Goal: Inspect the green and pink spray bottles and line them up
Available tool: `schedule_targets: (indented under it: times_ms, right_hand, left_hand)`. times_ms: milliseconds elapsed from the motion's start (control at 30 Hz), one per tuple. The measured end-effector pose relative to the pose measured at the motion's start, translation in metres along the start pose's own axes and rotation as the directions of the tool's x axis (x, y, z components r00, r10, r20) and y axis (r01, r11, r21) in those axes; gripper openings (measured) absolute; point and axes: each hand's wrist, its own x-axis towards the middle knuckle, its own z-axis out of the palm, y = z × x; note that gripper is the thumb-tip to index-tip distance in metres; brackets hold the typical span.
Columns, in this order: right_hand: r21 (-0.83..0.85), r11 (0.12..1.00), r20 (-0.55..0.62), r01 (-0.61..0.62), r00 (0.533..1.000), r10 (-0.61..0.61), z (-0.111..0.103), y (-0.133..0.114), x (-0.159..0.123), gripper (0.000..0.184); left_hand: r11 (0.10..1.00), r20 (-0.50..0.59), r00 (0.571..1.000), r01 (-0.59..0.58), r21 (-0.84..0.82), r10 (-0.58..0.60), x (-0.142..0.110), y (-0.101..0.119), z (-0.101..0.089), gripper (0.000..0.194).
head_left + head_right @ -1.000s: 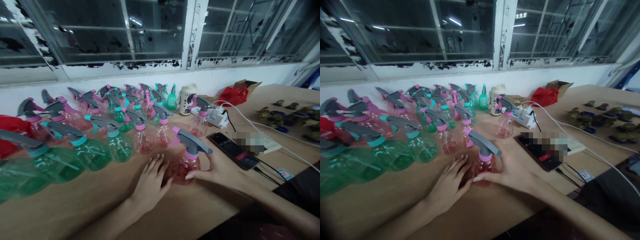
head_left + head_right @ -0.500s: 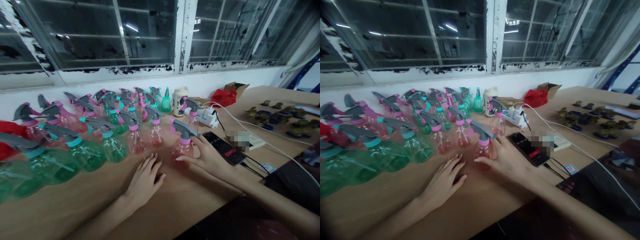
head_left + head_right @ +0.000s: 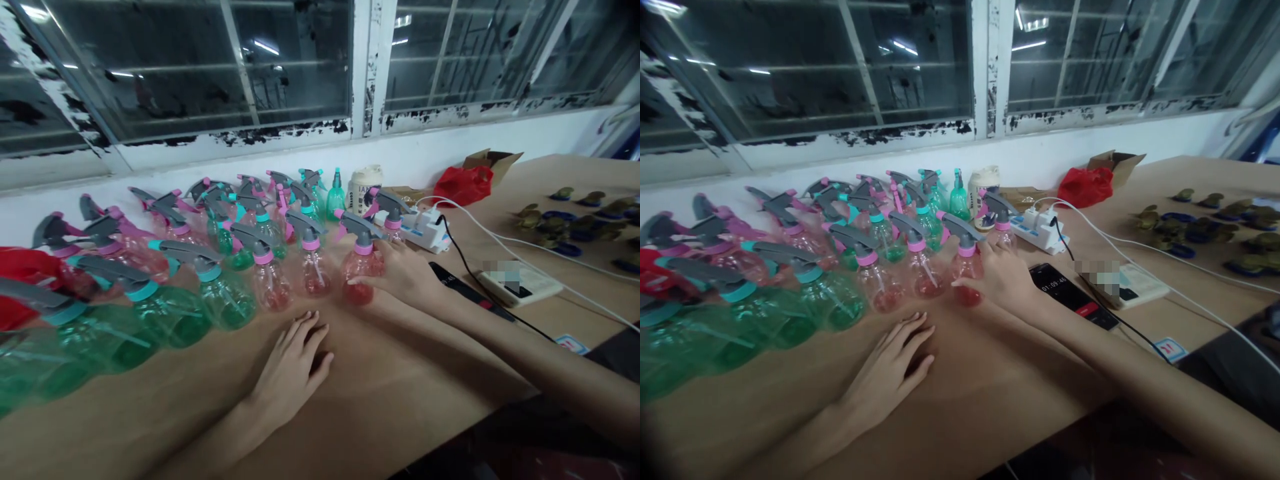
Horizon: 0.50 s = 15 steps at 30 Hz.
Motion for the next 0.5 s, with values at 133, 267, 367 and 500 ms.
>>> schedule_targets:
  times_ms: [133, 267, 367, 500]
  right_hand:
    - [-0.052, 0.998, 0.097, -0.036, 0.994, 0.041, -0.003, 0.002, 0.011, 0.058]
    - [-0.069, 0.996, 0.14, -0.054, 0.988, 0.063, -0.004, 0.001, 0.019, 0.06]
    - [-0.027, 0.998, 0.155, -0.054, 0.986, 0.058, -0.002, 0.002, 0.025, 0.061]
    - [0.063, 0.998, 0.171, 0.007, 0.985, -0.017, 0.003, 0.008, 0.036, 0.058]
  left_hand:
    - [1.0, -0.012, 1.0, 0.013, -0.022, -0.013, 0.004, 0.0, 0.003, 0.035]
    - [0.999, -0.013, 1.0, 0.012, -0.049, -0.013, 0.01, 0.001, 0.005, 0.035]
    - [0.998, -0.013, 1.0, 0.015, -0.058, -0.016, 0.013, 0.001, 0.006, 0.037]
    - [0.998, 0.008, 1.0, 0.007, -0.062, -0.006, 0.014, -0.001, 0.005, 0.043]
